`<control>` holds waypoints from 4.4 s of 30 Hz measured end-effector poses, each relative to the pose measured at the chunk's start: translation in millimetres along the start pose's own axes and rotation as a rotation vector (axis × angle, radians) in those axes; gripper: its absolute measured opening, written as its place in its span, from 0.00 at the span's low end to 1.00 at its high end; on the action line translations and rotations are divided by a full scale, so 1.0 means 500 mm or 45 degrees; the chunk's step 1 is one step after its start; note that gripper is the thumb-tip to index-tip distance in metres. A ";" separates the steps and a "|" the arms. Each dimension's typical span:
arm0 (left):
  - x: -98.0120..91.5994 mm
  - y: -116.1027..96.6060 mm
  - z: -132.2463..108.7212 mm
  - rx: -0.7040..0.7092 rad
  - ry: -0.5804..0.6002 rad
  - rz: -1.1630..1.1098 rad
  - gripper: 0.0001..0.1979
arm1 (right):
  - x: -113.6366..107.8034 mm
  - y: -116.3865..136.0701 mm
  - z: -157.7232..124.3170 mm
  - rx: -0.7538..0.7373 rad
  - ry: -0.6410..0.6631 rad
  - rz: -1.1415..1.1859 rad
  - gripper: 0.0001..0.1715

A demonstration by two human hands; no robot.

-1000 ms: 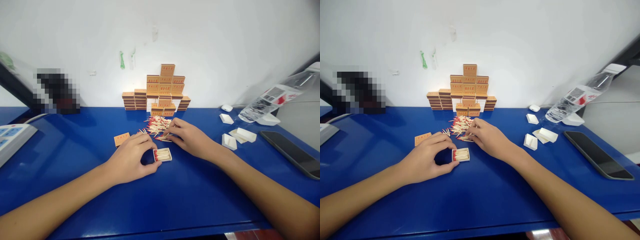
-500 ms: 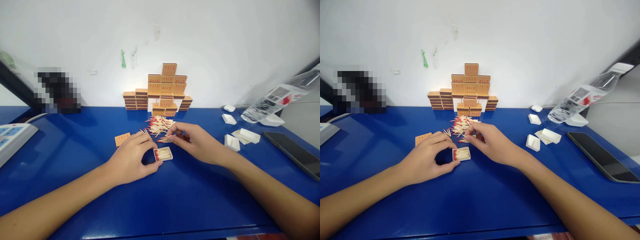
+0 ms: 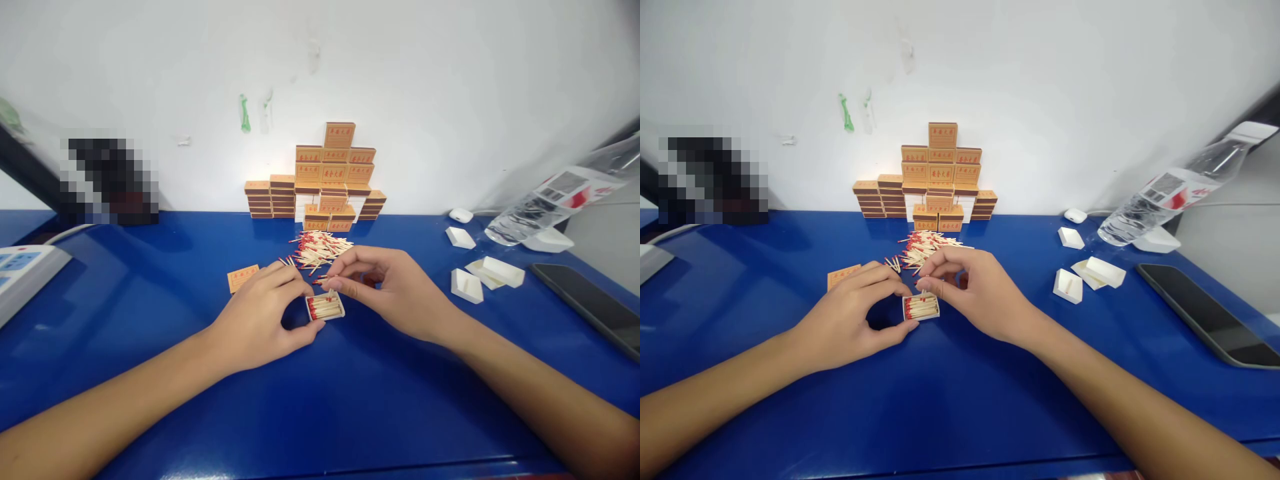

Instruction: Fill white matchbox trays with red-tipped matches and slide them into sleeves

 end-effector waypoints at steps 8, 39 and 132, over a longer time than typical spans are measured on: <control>-0.004 -0.002 0.001 -0.052 -0.049 0.031 0.11 | 0.022 -0.011 0.004 0.061 -0.072 0.184 0.16; -0.002 0.002 0.000 0.007 -0.020 0.003 0.11 | 0.010 -0.003 -0.008 -0.453 0.057 -0.505 0.06; 0.000 -0.003 -0.002 0.089 0.042 0.083 0.12 | -0.009 -0.001 -0.006 -0.338 0.149 -0.590 0.05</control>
Point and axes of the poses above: each hand's wrist, its own z-axis towards the middle knuckle, its own x-axis out of the palm, y = z × x, the point moved 3 cm from there along z, towards the middle knuckle, and after that the axes turned 15 degrees about -z, right-handed, at the moved point
